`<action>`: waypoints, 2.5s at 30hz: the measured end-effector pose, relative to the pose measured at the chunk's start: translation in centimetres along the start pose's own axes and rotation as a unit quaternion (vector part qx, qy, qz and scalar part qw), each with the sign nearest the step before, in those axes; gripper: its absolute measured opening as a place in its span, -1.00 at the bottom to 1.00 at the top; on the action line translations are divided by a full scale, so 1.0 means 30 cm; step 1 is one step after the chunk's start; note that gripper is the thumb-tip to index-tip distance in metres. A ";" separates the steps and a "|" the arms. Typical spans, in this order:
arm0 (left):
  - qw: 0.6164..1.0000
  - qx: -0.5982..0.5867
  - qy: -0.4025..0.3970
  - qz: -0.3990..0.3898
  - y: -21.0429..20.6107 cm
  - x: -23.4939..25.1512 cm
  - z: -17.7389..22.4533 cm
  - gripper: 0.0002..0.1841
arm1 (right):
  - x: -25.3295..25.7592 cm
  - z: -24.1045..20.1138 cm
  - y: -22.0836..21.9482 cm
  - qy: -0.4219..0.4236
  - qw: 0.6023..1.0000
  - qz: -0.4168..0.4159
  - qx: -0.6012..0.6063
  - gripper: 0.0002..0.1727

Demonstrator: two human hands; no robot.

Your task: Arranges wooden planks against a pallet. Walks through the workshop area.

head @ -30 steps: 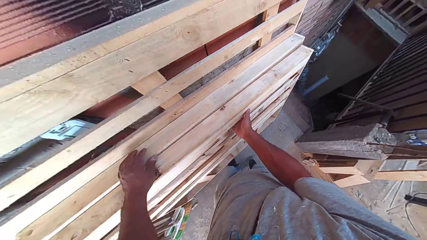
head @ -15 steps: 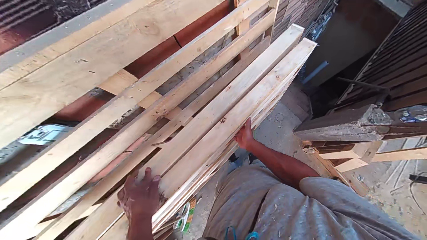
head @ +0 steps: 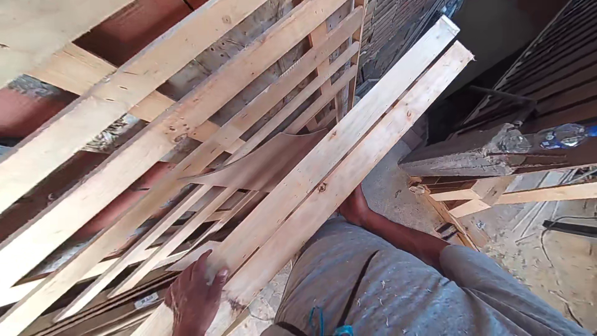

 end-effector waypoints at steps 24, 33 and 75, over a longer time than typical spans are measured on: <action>0.997 -0.046 0.048 0.038 0.045 0.175 -0.033 0.08 | 0.181 0.051 -0.068 0.003 0.992 -0.116 -0.053 0.53; 0.996 -0.036 0.039 0.068 0.046 0.166 -0.041 0.05 | 0.161 0.060 -0.088 0.001 0.985 -0.153 -0.075 0.42; 0.996 -0.048 -0.021 0.073 0.051 0.220 -0.044 0.23 | 0.204 0.069 -0.118 0.019 0.999 0.004 -0.037 0.36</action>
Point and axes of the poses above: each hand's wrist, its own x-axis towards the middle knuckle, its own y-axis out of the back of the hand, z = x × y, the point moved 4 cm from there along x, towards the middle knuckle, and after that the axes turned 12 degrees about y, right-handed, at the moved point
